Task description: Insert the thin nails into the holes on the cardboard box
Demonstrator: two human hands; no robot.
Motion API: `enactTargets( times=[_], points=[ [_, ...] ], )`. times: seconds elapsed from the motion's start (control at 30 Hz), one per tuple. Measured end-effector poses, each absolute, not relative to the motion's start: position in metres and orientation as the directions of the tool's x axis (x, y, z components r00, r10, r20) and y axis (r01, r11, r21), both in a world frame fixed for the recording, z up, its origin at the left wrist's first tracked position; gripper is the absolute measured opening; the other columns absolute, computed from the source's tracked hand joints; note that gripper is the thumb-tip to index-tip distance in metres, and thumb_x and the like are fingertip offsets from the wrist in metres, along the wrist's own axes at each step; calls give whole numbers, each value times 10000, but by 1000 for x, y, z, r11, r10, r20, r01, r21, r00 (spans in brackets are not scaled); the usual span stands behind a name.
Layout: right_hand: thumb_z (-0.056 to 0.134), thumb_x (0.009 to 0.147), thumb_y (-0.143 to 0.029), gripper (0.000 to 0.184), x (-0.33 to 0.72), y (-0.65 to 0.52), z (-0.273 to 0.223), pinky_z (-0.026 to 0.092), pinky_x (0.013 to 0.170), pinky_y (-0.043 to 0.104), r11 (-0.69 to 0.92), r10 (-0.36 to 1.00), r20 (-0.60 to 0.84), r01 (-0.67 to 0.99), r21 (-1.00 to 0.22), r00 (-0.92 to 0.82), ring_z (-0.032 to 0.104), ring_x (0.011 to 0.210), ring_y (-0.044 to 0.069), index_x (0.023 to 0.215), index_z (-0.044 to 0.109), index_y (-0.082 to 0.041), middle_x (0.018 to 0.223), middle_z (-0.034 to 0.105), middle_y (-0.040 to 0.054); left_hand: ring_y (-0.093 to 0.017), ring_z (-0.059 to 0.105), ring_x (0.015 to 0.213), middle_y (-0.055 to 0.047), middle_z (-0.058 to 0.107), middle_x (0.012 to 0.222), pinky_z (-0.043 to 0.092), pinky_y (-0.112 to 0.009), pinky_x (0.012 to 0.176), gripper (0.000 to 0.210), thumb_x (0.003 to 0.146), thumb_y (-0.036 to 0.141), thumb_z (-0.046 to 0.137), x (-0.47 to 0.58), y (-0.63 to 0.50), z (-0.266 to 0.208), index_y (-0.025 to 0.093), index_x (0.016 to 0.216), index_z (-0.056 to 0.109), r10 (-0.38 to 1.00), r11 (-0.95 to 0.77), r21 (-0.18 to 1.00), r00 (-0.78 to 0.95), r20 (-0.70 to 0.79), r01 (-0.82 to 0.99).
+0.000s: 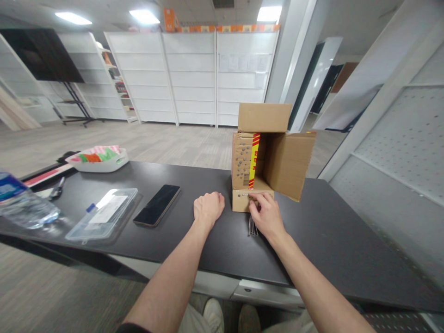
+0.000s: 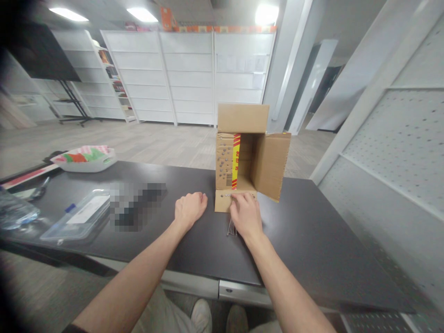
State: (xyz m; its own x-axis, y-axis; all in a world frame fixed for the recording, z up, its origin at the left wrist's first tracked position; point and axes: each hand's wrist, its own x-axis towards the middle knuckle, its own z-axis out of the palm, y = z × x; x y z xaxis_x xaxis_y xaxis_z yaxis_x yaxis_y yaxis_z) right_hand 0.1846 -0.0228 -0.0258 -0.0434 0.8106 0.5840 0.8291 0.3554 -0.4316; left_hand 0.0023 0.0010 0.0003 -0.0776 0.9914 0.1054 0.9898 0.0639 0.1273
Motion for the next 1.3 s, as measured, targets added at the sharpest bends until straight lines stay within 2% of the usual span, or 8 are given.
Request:
enactTargets(
  times=[0.5,1.0,1.17,1.3],
  points=[
    [462,831,-209,312,186,-25,-26,431,806,351,320,840,540,853,-413,-54,574,859,205,1082,646,-186,952,623,76,-270,665,879,-169,693,908,472,-378,784,515,912,408,255,3,-1,4,170,938,712,995,82,127,-89,53,988],
    [446,830,-220,346,187,-29,-26,430,793,359,333,844,532,847,-415,-70,571,864,212,1118,632,-179,933,611,82,-275,672,853,-156,697,878,483,-368,749,494,905,404,275,2,0,4,175,922,713,994,74,123,-84,73,990],
    [458,770,-182,399,187,-30,-25,439,806,360,353,849,521,827,-437,-87,567,869,214,1134,621,-172,946,607,82,-282,672,844,-164,697,869,484,-384,741,497,900,398,270,0,0,2,175,902,713,993,57,131,-70,92,990],
    [468,695,-134,465,184,-35,-22,409,860,384,396,847,512,812,-428,-143,552,960,231,1136,600,-200,1020,612,73,-283,674,825,-154,699,852,484,-378,723,492,898,402,271,1,0,1,179,888,709,992,51,129,-66,111,990]
  ],
)
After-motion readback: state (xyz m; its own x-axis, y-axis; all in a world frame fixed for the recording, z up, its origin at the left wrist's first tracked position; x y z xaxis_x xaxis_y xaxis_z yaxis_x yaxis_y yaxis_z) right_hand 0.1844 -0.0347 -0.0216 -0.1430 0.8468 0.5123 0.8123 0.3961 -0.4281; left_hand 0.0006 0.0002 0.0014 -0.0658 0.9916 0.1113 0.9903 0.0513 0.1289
